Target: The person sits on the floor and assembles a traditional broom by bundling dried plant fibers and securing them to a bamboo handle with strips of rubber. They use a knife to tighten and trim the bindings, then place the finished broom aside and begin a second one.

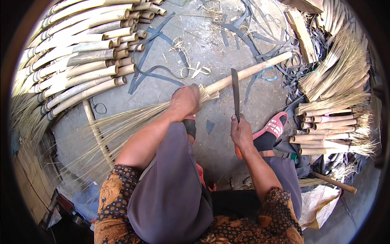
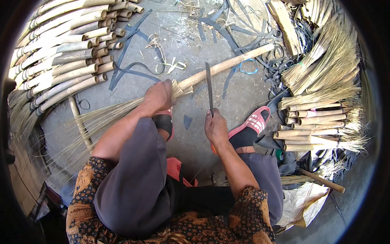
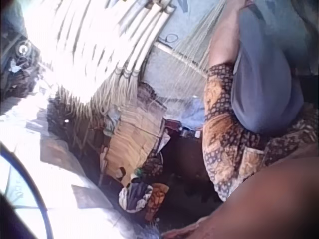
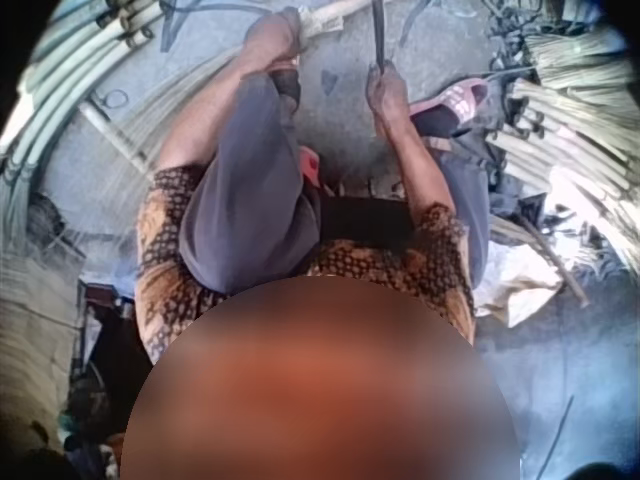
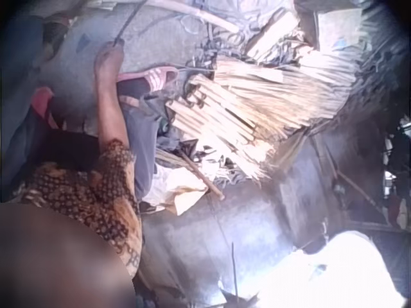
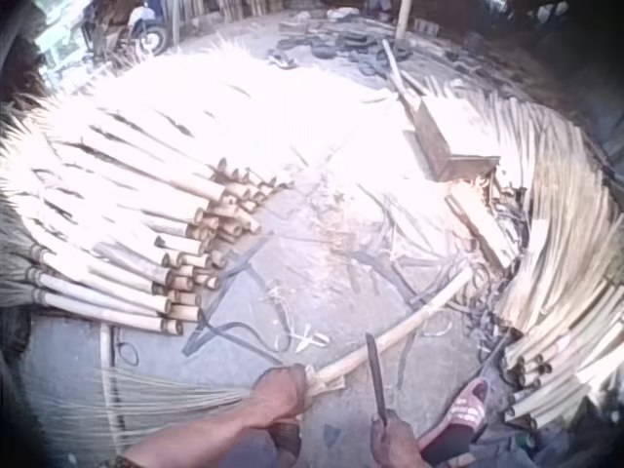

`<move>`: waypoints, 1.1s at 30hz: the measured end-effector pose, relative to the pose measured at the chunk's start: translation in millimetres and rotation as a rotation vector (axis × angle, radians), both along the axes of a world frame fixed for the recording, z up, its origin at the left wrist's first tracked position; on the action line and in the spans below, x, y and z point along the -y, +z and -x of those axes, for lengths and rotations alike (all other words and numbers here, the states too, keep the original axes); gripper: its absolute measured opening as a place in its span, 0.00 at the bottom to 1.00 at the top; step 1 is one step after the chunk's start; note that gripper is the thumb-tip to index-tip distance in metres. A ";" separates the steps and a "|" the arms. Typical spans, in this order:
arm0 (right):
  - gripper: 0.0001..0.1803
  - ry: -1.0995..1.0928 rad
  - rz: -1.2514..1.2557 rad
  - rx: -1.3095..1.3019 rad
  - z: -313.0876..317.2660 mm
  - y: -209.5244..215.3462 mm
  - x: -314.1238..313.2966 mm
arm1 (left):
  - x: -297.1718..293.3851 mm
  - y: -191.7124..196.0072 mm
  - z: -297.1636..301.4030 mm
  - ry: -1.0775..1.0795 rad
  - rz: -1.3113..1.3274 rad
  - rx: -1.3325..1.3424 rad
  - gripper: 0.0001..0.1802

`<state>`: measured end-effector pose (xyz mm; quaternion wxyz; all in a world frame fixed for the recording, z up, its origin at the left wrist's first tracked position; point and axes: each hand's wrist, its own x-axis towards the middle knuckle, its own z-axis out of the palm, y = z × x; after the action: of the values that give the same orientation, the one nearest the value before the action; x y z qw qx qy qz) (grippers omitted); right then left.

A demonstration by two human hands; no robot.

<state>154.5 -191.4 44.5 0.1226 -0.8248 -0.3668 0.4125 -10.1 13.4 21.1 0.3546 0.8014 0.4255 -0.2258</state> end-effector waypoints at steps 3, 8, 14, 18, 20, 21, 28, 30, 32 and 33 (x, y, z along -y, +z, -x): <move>0.14 0.173 -0.012 0.031 -3.5 5.2 3.9 | -12.1 -8.1 -2.1 -0.051 0.204 0.027 0.38; 0.13 0.169 0.020 -0.005 -4.1 16.3 9.8 | -13.0 -13.5 -5.0 -0.093 0.179 0.212 0.40; 0.13 0.260 -0.004 -0.002 4.8 10.0 7.7 | 4.6 0.1 0.1 -0.030 -0.082 0.081 0.36; 0.13 0.037 -0.007 0.024 2.8 5.1 7.0 | 4.9 1.3 5.0 -0.035 -0.156 0.092 0.33; 0.13 0.047 0.027 0.039 -0.6 7.2 8.5 | -3.2 -3.7 3.5 -0.023 0.126 0.053 0.34; 0.13 0.137 0.015 0.049 -2.6 9.5 9.3 | -5.1 -5.8 2.1 -0.057 0.209 0.062 0.34; 0.13 0.123 -0.026 0.013 -6.5 18.6 12.4 | -10.3 -8.0 -4.8 -0.053 0.226 0.231 0.37; 0.14 0.128 -0.013 0.006 -1.0 17.1 12.5 | -6.3 -0.2 -1.1 -0.017 0.171 0.185 0.37; 0.14 0.291 0.038 0.039 2.1 14.2 10.9 | 1.4 7.4 -0.4 0.062 0.059 0.099 0.37; 0.14 0.251 0.003 0.047 2.6 12.8 9.7 | 9.5 11.7 2.0 0.045 -0.019 0.098 0.36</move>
<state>151.9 -201.1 57.3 0.0600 -0.7821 -0.4691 0.4057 -12.1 3.9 32.8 0.3726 0.8049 0.4277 -0.1743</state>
